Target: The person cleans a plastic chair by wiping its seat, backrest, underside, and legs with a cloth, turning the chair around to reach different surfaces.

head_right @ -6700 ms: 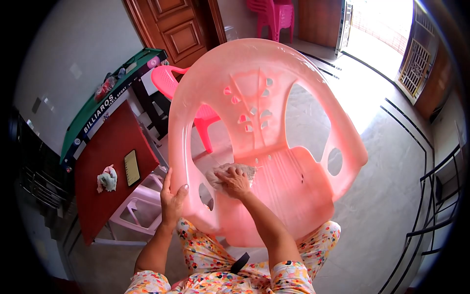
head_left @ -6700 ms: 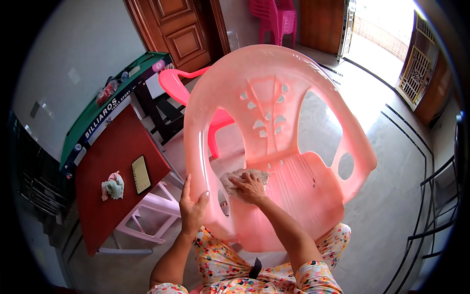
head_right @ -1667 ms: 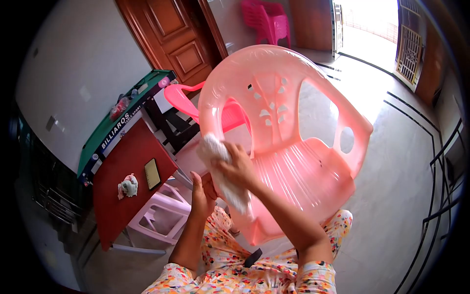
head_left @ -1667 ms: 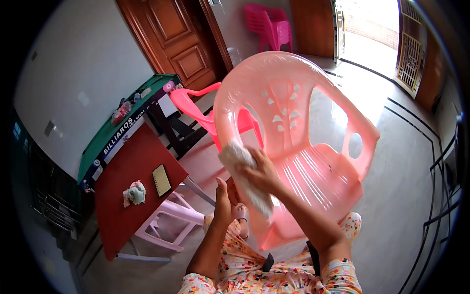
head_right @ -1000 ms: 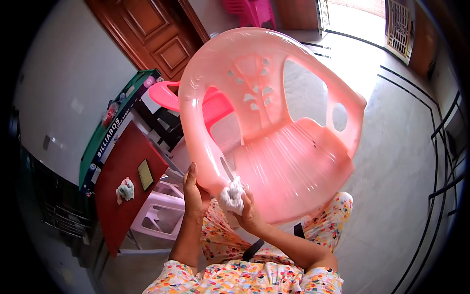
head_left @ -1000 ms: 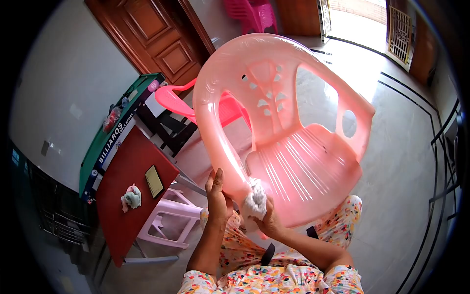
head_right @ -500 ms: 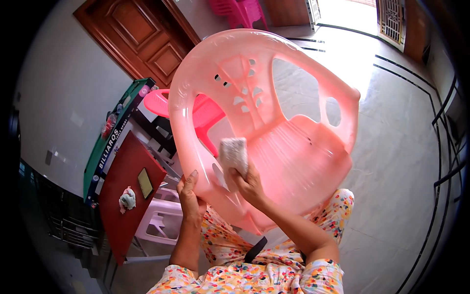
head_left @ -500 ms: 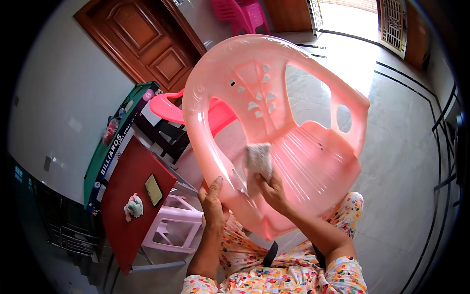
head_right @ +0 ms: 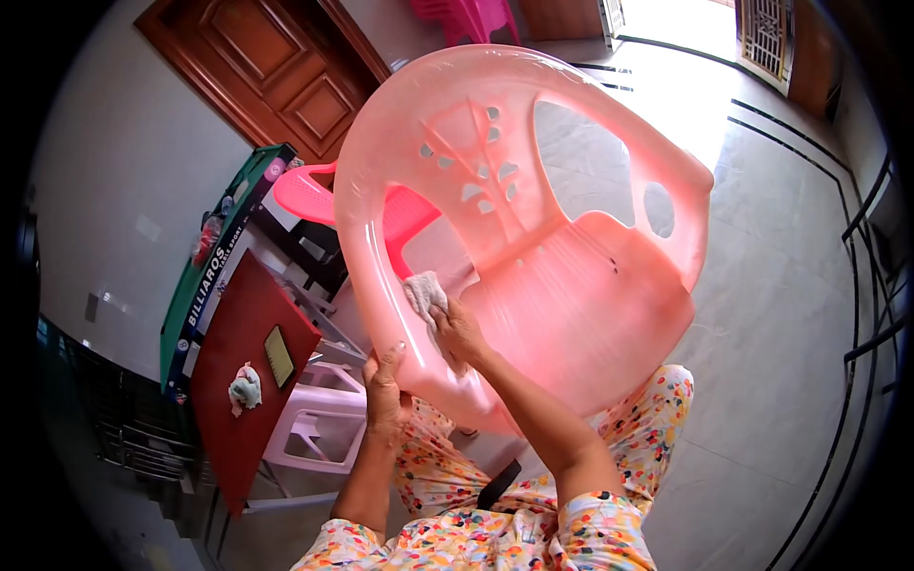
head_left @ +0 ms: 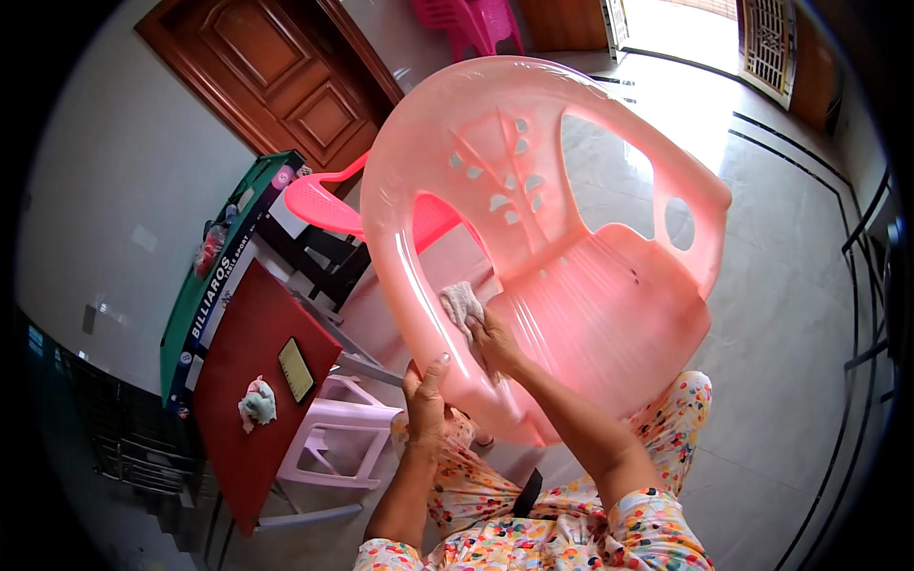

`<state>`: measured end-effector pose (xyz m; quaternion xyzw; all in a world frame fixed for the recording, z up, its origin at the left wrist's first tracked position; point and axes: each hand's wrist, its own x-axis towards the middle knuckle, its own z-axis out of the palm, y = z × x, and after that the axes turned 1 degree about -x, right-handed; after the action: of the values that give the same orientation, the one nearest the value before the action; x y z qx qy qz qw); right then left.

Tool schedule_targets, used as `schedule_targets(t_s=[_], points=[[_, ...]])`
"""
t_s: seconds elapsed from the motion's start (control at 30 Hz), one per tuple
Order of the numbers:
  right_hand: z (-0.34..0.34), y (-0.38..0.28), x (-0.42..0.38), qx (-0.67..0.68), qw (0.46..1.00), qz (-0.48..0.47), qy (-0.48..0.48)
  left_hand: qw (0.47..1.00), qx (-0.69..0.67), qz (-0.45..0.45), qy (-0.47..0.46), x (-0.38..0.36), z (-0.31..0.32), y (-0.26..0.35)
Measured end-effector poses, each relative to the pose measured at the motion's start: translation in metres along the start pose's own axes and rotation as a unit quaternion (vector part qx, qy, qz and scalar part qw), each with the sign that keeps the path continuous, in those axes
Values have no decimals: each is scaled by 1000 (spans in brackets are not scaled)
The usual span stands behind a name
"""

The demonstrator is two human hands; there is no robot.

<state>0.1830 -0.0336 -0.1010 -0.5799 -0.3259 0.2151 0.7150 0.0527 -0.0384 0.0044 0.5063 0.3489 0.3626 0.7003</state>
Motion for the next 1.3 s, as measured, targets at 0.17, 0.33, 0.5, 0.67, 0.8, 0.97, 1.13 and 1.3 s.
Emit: schedule_targets(t_s=[0.17, 0.33, 0.5, 0.67, 0.8, 0.97, 1.13, 1.3], points=[[-34, 24, -10, -214, 976, 9, -28, 998, -43, -42, -18, 3, 15, -6], [-68, -23, -17, -197, 970, 119, -75, 998, -24, 14, -49, 21, 43, 7], [-105, -21, -25, -45, 995, 68, 55, 987, -91, 42, -124, 37, 88, 22], [-157, -79, -40, 156, 979, 66, 110, 965, -84, 37, -247, 56, 135, 40], [-173, -122, -49, 79, 984, -36, 154, 957, -33, 80, -278, 59, 174, 45], [-162, -167, -32, 71, 965, -150, 202, 942, -66, 115, -309, 80, 220, 33], [-171, -170, 16, -230, 913, -209, 264, 933, -131, 139, -304, 85, 253, 31], [-176, -140, 4, -264, 904, -190, 278, 950, -111, 200, -214, 91, 276, 20]])
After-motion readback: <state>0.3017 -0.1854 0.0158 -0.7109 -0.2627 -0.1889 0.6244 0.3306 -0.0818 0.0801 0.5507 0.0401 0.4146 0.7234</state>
